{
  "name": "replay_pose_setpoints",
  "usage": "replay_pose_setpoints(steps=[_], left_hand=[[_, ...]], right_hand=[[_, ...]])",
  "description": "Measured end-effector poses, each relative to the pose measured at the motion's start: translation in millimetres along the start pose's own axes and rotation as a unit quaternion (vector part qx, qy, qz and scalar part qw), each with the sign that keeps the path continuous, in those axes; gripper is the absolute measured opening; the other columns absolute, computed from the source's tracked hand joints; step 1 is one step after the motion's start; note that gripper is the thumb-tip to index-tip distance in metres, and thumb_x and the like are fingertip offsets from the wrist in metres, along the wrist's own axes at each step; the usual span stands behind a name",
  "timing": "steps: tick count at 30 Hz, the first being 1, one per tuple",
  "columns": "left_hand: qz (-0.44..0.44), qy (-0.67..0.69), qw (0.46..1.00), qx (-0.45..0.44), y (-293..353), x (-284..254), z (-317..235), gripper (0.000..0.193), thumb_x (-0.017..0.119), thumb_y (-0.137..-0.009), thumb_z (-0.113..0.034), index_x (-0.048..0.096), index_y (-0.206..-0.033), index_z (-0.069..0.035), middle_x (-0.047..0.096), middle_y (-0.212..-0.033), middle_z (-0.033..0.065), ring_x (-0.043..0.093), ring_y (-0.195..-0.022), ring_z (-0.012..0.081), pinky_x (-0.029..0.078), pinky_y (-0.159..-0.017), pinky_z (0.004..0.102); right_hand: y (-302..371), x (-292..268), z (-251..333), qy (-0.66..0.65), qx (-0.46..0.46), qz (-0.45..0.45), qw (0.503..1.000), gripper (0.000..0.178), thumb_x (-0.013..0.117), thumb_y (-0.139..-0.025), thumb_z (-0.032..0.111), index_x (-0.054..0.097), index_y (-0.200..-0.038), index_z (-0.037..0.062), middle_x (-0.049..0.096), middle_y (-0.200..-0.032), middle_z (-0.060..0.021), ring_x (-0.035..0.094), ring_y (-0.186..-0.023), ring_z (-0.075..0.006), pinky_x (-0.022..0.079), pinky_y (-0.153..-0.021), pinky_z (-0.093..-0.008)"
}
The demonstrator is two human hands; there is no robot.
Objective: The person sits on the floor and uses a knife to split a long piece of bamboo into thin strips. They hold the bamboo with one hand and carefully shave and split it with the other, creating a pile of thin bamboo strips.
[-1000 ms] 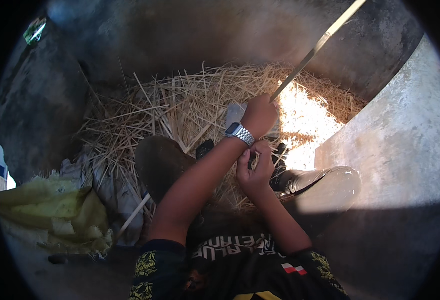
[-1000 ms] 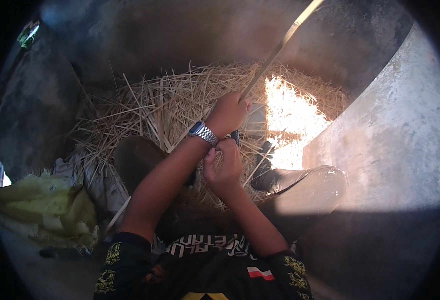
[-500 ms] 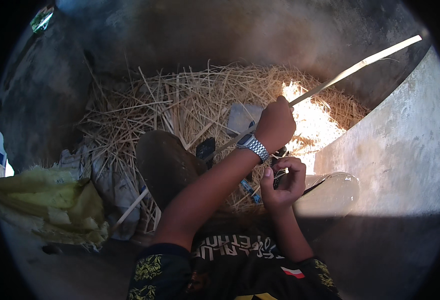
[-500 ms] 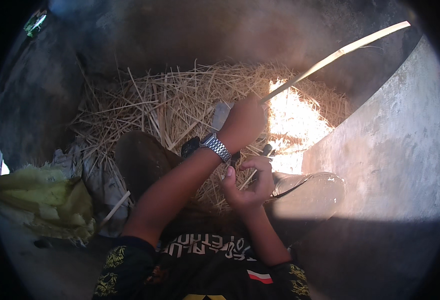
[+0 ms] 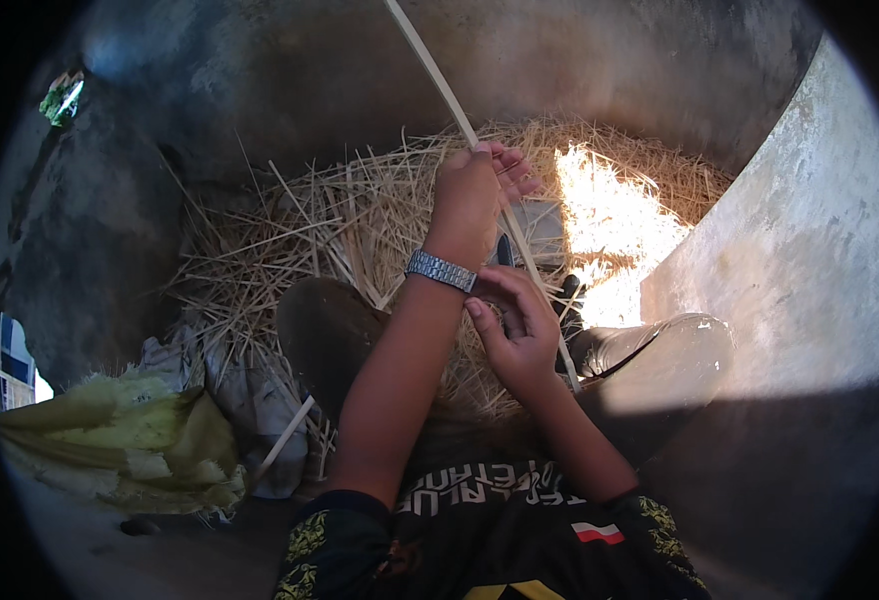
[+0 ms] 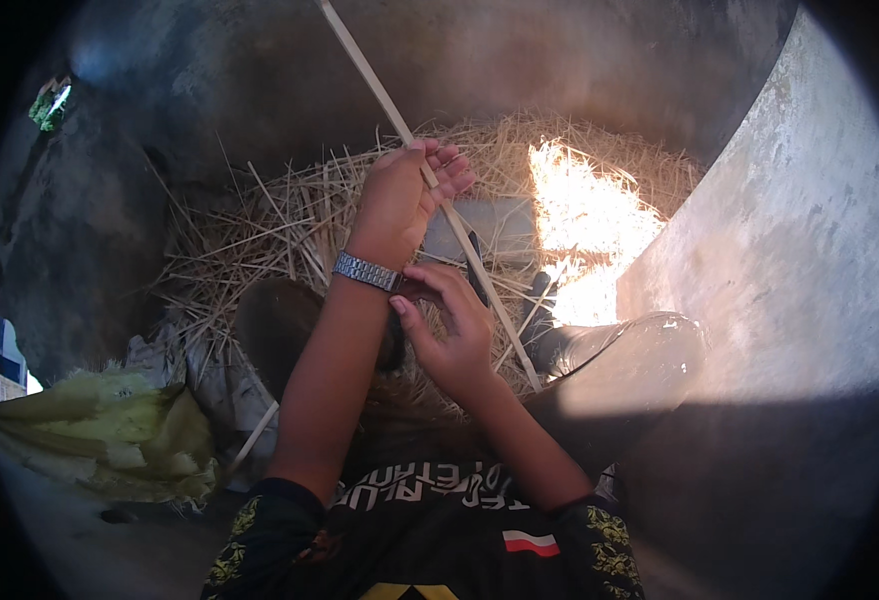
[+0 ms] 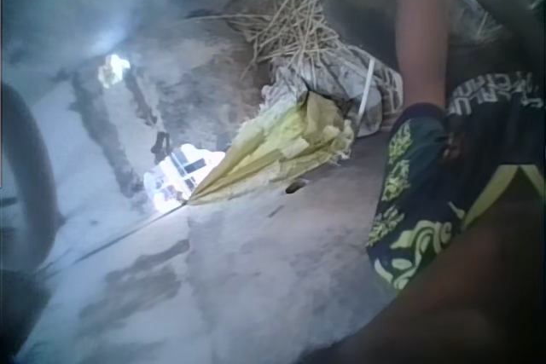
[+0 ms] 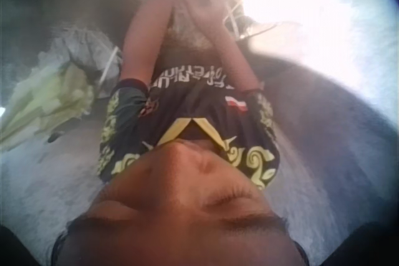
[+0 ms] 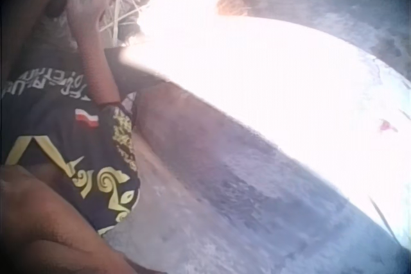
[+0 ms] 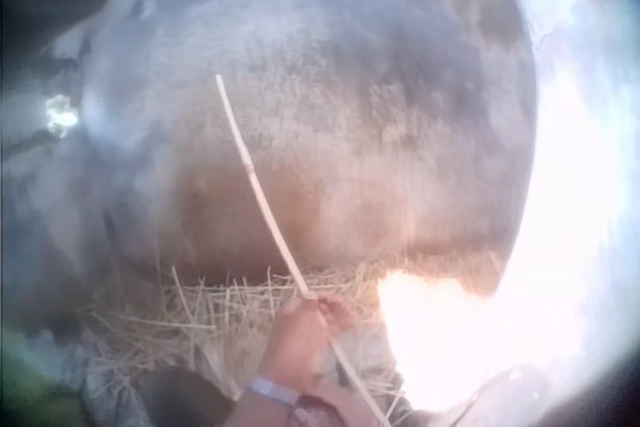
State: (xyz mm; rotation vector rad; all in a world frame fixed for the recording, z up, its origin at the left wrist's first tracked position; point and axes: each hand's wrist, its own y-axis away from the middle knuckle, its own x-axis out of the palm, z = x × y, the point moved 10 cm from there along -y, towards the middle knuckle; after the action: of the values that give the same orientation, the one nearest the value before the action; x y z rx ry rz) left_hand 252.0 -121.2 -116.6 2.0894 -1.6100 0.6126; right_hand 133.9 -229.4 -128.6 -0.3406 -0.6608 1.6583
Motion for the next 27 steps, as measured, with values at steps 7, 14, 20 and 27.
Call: replay_pose_setpoints(steps=[7,14,20,27], left_hand=[[-0.031,0.033,0.999,0.030,6.1,-5.5,-10.2,0.016,0.040,-0.104,-0.008,0.050,-0.107,0.006,0.058,-0.105,0.0187,0.064,-0.098,0.0310,0.060,-0.090,0.0448],[-0.028,-0.039,0.997,0.068,26.5,1.7,3.6,0.022,0.038,-0.106,-0.015,0.050,-0.107,0.004,0.059,-0.103,0.0175,0.067,-0.092,0.0290,0.062,-0.084,0.0426],[-0.031,-0.062,0.994,0.086,27.1,5.6,12.0,0.026,0.037,-0.107,-0.018,0.049,-0.107,0.004,0.060,-0.100,0.0166,0.068,-0.089,0.0275,0.063,-0.081,0.0416],[-0.017,-0.039,0.997,0.065,25.6,12.7,19.1,0.024,0.039,-0.106,-0.017,0.050,-0.105,0.004,0.061,-0.100,0.0169,0.067,-0.089,0.0264,0.062,-0.081,0.0414]], right_hand=[[-5.7,1.1,19.0,0.121,-0.103,0.062,0.985,0.029,0.075,-0.082,0.002,0.063,-0.108,-0.0022,0.065,-0.101,-0.0161,0.067,-0.086,-0.0264,0.054,-0.076,-0.0327],[9.0,-7.0,42.4,0.180,-0.154,0.039,0.971,0.027,0.071,-0.078,-0.002,0.060,-0.102,-0.0052,0.064,-0.094,-0.0173,0.060,-0.073,-0.0204,0.052,-0.070,-0.0320],[12.4,-14.4,51.6,0.240,-0.148,0.046,0.958,0.027,0.074,-0.080,-0.002,0.061,-0.104,-0.0034,0.065,-0.096,-0.0178,0.065,-0.078,-0.0268,0.055,-0.071,-0.0337],[9.9,-25.3,46.2,0.160,-0.106,0.013,0.981,0.027,0.076,-0.079,-0.004,0.062,-0.102,-0.0016,0.067,-0.093,-0.0171,0.068,-0.080,-0.0265,0.055,-0.073,-0.0327]])
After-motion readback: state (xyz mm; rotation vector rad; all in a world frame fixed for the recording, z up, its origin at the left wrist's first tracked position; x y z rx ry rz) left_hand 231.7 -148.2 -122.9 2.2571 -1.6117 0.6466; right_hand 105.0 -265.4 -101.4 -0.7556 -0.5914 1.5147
